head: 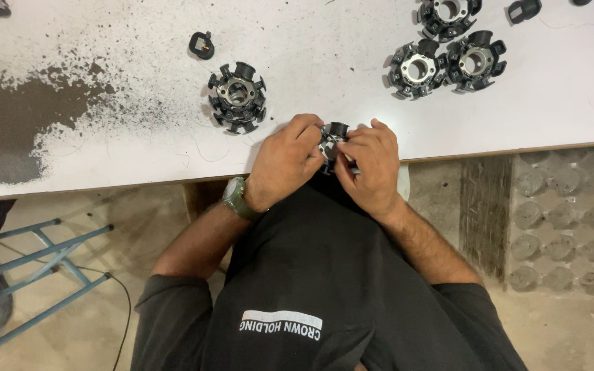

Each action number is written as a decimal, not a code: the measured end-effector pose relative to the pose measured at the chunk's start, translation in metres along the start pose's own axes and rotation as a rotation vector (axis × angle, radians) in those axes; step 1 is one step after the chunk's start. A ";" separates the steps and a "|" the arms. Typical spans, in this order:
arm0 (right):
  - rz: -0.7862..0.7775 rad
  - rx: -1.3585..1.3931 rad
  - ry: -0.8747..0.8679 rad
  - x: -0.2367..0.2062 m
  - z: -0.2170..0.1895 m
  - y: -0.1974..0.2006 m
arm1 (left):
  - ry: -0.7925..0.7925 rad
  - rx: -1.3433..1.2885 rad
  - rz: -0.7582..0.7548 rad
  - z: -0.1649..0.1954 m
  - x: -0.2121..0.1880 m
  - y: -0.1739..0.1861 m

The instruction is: The person sits at a white workbench and assembles small black plastic clamp parts by hand, fitting components together one at a time and setting finished assemblies aside. Midway, the person sweeps loose parts into a pile on the bench and resumes assembling more parts.

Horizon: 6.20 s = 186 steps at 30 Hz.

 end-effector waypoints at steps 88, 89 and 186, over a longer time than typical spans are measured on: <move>-0.026 0.008 -0.129 0.009 0.004 -0.019 | 0.092 0.060 0.179 -0.016 0.001 0.001; -0.026 -0.010 -0.119 0.010 0.002 -0.019 | 0.089 0.061 0.185 -0.017 0.000 0.001; 0.076 0.011 -0.108 0.016 0.005 0.012 | 0.026 0.062 -0.118 -0.008 0.006 0.052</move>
Point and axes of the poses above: each hand's wrist, its own x-axis towards the middle knuckle, its own y-axis out of the back of the hand, z = x × y, the point moved 8 cm from there along x, towards the middle knuckle, and after that the axes turned 8 degrees about z, right-handed, at the moved point
